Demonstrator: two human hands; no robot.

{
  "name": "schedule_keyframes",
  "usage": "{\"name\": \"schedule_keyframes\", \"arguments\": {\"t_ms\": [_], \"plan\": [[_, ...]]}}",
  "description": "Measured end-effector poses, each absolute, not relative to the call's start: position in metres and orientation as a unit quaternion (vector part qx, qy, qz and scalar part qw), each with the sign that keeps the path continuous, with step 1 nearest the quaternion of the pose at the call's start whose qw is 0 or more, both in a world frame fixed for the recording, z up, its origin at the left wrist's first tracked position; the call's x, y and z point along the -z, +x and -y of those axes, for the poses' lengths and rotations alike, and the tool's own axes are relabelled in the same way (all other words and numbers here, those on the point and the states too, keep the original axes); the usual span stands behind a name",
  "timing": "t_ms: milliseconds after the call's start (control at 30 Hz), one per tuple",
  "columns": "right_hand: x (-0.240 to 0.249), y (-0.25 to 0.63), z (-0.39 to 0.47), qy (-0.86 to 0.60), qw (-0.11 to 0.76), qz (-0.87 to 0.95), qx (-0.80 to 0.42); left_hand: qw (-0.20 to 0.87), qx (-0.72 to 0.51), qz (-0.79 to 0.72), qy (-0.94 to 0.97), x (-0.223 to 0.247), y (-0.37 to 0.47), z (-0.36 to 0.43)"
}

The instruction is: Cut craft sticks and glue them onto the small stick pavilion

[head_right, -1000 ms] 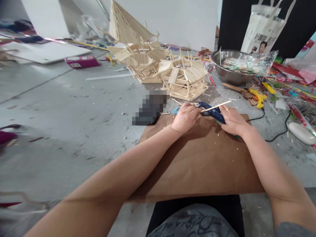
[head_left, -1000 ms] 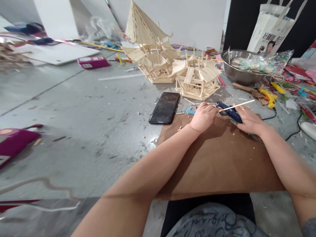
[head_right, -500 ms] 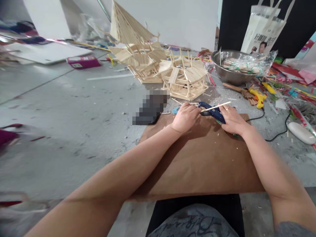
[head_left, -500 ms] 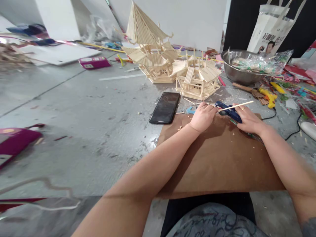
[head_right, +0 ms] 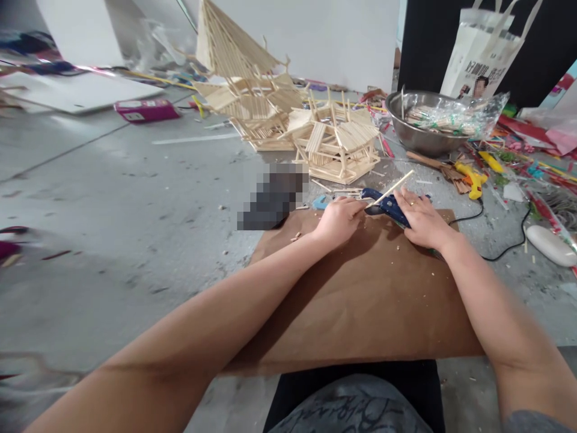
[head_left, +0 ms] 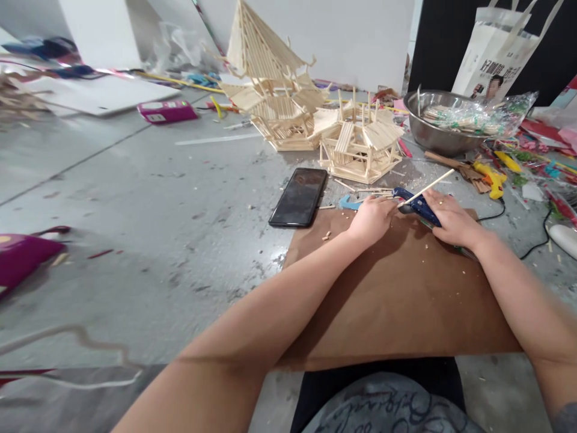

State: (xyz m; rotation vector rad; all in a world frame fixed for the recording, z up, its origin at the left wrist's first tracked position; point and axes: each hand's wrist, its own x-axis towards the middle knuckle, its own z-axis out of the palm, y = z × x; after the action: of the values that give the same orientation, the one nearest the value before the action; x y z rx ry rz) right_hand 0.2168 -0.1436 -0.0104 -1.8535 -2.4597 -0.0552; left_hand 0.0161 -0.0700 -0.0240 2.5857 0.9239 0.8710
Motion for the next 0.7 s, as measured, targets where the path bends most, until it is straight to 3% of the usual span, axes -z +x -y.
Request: {"name": "schedule_keyframes", "arguments": {"t_ms": [167, 433, 700], "plan": [[0.011, 0.213, 0.144, -0.593, 0.025, 0.803, 0.043, 0.251, -0.304, -0.367, 0.843, 0.022, 0.011, 0.065], [0.017, 0.221, 0.138, -0.663, 0.031, 0.744, 0.075, 0.545, -0.264, -0.280, 0.745, 0.015, 0.010, 0.066], [0.000, 0.205, 0.150, -0.562, 0.185, 0.770, 0.241, 0.688, -0.158, -0.219, 0.674, 0.007, 0.012, 0.078]]}}
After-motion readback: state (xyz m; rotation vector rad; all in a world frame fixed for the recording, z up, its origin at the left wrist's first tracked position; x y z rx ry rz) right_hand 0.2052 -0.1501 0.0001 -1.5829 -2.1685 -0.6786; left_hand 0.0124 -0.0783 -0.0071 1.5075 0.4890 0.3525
